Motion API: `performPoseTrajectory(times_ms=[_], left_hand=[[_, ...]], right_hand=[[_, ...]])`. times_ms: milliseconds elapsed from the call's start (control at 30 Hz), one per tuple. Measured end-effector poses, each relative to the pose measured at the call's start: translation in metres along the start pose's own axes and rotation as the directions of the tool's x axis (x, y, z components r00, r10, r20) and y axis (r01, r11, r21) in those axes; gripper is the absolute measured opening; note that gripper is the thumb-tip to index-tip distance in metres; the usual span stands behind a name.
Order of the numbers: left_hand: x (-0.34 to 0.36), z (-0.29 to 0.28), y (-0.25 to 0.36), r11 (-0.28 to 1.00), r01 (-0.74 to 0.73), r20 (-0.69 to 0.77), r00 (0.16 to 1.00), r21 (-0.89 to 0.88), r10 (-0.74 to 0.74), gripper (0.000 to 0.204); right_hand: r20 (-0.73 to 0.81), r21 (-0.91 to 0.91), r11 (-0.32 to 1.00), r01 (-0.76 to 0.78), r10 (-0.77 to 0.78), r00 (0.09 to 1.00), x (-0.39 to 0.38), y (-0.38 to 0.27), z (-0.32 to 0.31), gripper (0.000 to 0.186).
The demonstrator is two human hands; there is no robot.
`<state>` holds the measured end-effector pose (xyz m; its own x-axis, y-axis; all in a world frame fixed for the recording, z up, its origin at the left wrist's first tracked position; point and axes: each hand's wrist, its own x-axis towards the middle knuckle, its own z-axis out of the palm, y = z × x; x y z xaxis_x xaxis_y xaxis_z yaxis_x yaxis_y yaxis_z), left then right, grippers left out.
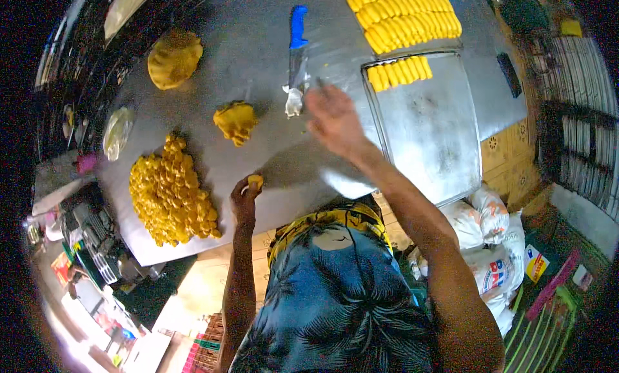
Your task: Rolling small pieces of yellow dough into balls and placing them onto a baking tray.
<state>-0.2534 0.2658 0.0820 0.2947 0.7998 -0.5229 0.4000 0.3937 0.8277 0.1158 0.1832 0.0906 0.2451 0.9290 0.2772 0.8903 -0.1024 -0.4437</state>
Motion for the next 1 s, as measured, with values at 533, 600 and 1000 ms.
performPoseTrajectory(times_ms=[533,600,1000], left_hand=[[0.022,0.001,0.034,0.939,-0.237,0.086,0.971,0.251,0.222,0.037],[0.013,0.000,0.027,0.849,-0.402,0.142,0.915,0.343,0.377,0.044],[-0.009,-0.001,0.025,0.391,-0.227,0.080,0.930,0.892,0.359,0.066]], right_hand=[[0.450,0.039,0.996,0.085,-0.093,0.888,-0.043,-0.210,0.081,0.067],[0.413,0.018,0.996,0.085,-0.085,0.907,-0.037,-0.219,0.088,0.067],[0.385,0.189,0.967,0.171,-0.233,0.893,-0.012,-0.159,0.065,0.062]])
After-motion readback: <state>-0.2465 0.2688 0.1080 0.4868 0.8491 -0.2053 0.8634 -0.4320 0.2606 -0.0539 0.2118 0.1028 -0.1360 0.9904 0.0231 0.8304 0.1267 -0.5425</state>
